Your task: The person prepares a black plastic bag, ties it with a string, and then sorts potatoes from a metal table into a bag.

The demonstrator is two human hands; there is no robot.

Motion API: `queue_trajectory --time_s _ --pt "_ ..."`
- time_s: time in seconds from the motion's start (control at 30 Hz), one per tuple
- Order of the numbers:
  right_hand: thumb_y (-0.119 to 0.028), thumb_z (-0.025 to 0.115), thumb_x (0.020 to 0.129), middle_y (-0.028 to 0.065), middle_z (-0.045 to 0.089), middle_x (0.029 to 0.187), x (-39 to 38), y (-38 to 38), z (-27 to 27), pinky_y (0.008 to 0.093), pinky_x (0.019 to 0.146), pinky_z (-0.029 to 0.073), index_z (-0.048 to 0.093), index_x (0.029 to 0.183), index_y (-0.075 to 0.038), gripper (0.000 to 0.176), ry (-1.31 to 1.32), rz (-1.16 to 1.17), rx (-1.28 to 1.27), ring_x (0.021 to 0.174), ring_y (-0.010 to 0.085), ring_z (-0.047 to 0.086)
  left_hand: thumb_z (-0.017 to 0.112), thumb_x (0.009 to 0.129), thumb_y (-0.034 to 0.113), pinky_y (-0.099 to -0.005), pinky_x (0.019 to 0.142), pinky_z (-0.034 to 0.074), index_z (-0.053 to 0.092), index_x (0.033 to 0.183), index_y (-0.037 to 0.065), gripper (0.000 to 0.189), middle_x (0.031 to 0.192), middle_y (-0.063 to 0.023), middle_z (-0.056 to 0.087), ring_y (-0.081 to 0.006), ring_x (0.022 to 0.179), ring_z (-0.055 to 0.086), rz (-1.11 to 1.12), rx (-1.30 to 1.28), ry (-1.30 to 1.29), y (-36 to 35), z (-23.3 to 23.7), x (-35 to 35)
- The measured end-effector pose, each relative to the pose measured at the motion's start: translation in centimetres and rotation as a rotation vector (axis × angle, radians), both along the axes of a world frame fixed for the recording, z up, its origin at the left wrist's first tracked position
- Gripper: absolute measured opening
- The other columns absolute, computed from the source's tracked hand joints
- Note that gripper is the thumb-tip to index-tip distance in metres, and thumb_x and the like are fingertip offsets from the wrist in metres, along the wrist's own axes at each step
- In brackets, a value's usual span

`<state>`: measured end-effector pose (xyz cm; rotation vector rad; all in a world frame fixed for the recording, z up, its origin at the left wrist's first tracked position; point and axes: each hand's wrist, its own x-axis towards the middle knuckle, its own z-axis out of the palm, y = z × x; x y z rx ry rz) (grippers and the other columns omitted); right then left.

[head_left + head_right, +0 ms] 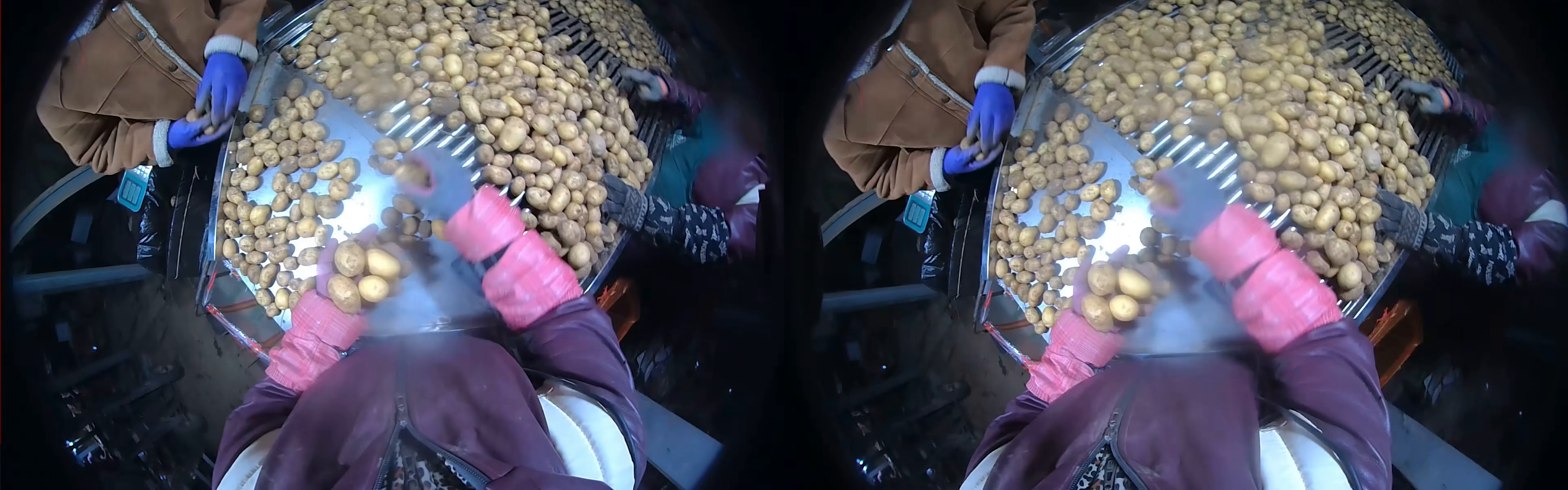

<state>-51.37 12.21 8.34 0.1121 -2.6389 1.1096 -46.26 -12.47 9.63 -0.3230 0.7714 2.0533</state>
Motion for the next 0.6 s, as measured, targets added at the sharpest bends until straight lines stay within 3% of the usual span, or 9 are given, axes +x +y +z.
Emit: queue_trajectory --time_s 0.07,0.17,0.2,0.23,0.3,0.37,0.53,0.6 --pt "-0.031 0.074 0.076 0.0140 0.063 0.100 4.1 -3.4 2.1 0.0409 0.085 0.049 0.065 0.108 -0.011 0.038 0.014 0.073 -0.042 0.096 0.0329 0.061 0.034 0.095 0.060 -0.0636 0.079 0.052 0.040 0.143 0.013 0.068 0.136 -0.0202 0.050 -0.0448 0.116 0.055 0.037 0.166 -0.105 0.1 0.5 0.6" --pt "-0.031 0.072 0.080 0.0156 0.064 0.102 7.8 -6.3 2.7 0.0420 0.087 0.049 0.066 0.107 -0.010 0.035 0.069 0.222 0.109 0.100 0.0334 0.060 0.037 0.092 0.064 -0.0660 0.083 0.050 0.036 0.144 0.010 0.075 0.139 -0.0201 0.047 -0.0428 0.120 0.052 0.150 0.177 -0.194 0.2 -0.8 1.4" --pt "-0.030 0.070 0.081 0.0157 0.063 0.104 7.8 -6.0 3.2 0.0425 0.087 0.048 0.065 0.109 -0.010 0.035 -0.010 0.296 0.029 0.101 0.0338 0.060 0.041 0.091 0.065 -0.0671 0.085 0.049 0.035 0.145 0.008 0.079 0.140 -0.0200 0.046 -0.0417 0.121 0.051 0.222 0.177 -0.248 0.3 -1.0 1.7" --pt "-0.030 0.069 0.083 0.0157 0.062 0.105 7.6 -5.4 4.1 0.0431 0.087 0.048 0.065 0.110 -0.010 0.035 -0.088 0.372 -0.051 0.102 0.0343 0.059 0.044 0.090 0.063 -0.0670 0.086 0.049 0.034 0.145 0.006 0.079 0.140 -0.0198 0.046 -0.0414 0.121 0.051 0.149 0.178 -0.109 0.7 0.4 2.0" --pt "-0.029 0.069 0.081 0.0148 0.061 0.108 6.7 -3.6 4.0 0.0443 0.085 0.049 0.062 0.113 -0.010 0.037 0.034 0.357 0.053 0.100 0.0337 0.059 0.051 0.089 0.060 -0.0658 0.089 0.049 0.034 0.144 0.005 0.079 0.140 -0.0192 0.045 -0.0403 0.121 0.051 0.078 0.274 0.033 0.5 1.6 2.6" --pt "-0.029 0.071 0.076 0.0129 0.060 0.111 4.2 -0.9 2.1 0.0455 0.080 0.051 0.060 0.114 -0.012 0.043 0.442 0.171 0.421 0.094 0.0316 0.061 0.057 0.087 0.057 -0.0646 0.090 0.049 0.034 0.143 0.005 0.080 0.139 -0.0182 0.046 -0.0393 0.121 0.051 0.065 0.361 0.027 -0.3 0.4 3.1" --pt "-0.027 0.066 0.080 0.0158 0.058 0.119 -2.6 0.1 -0.9 0.0459 0.084 0.049 0.060 0.120 -0.014 0.043 -0.063 0.005 0.247 0.105 0.0310 0.059 0.061 0.086 0.055 -0.0577 0.081 0.055 0.033 0.144 0.010 0.078 0.134 -0.0136 0.048 -0.0346 0.112 0.056 -0.015 0.218 -0.002 -1.3 -0.5 3.3" --pt "-0.028 0.061 0.084 0.0159 0.058 0.121 -5.4 -2.0 -3.4 0.0454 0.083 0.050 0.062 0.118 -0.014 0.037 -0.043 0.047 0.358 0.108 0.0317 0.058 0.061 0.087 0.054 -0.0551 0.078 0.056 0.033 0.142 0.011 0.075 0.131 -0.0122 0.048 -0.0325 0.108 0.057 -0.093 0.164 0.042 -2.2 -1.1 3.3"
